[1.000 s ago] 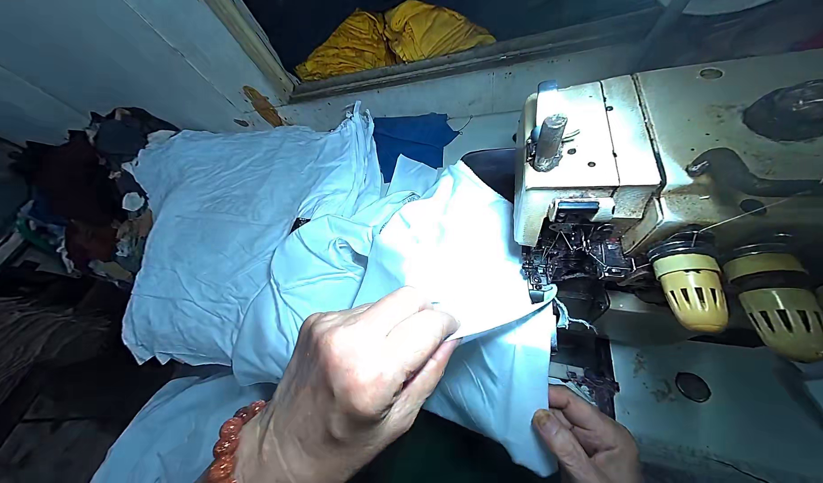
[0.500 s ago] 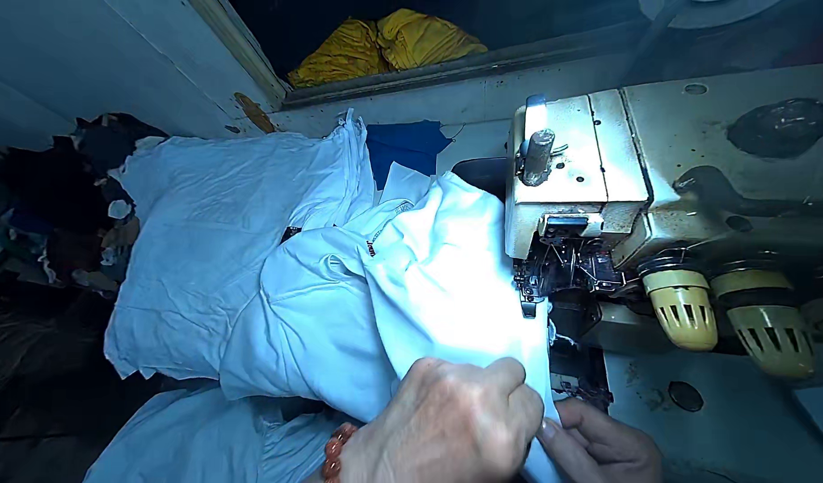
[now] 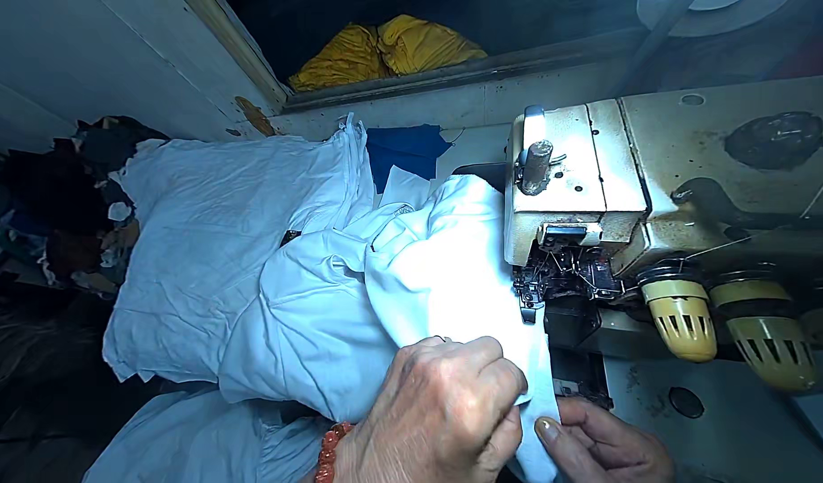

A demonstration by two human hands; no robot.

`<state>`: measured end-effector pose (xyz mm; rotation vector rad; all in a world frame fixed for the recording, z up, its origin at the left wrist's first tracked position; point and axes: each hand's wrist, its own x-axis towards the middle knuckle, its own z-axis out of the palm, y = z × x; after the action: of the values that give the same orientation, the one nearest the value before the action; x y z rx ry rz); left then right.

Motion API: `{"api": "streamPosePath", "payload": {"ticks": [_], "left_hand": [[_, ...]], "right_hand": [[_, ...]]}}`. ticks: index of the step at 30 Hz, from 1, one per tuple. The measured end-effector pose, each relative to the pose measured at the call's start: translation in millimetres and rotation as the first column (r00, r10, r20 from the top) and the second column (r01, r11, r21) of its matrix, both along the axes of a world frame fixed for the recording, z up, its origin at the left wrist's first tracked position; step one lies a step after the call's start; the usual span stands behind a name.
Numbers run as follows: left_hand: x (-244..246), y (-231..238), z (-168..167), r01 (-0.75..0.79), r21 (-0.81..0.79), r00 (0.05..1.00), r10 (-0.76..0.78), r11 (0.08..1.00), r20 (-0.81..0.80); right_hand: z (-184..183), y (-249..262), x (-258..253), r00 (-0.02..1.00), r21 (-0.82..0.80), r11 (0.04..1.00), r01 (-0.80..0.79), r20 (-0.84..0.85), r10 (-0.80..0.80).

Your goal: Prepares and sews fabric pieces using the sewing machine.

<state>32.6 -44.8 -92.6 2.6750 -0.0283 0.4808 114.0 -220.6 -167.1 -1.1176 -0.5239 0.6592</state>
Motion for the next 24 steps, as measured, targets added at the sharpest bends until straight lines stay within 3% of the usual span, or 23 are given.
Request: {"api": "streamPosePath", "payload": {"ticks": [4, 10, 18, 24], "left_hand": [[15, -8, -8, -0.025, 0.096, 0.999, 0.023, 0.995, 0.024], [20, -3, -10, -0.143, -0.002, 0.989, 0.143, 0.99, 0.048], [2, 1, -18, -0.004, -0.088, 0.993, 0.015, 0.996, 0.121], [9, -8, -23, -0.069, 0.149, 0.983, 0.042, 0.986, 0.18]], "right_hand": [[-3, 13, -1, 0.998, 0.011, 0.998, 0.059, 0.036, -0.06], [3, 18, -1, 0.995, -0.006, 0.996, 0.094, -0.012, -0.094], [1, 14, -7, 0.997, 0.051, 0.998, 0.046, -0.072, -0.042], [-3, 20, -10, 0.996, 0.073, 0.995, 0.069, -0.057, -0.065]]}}
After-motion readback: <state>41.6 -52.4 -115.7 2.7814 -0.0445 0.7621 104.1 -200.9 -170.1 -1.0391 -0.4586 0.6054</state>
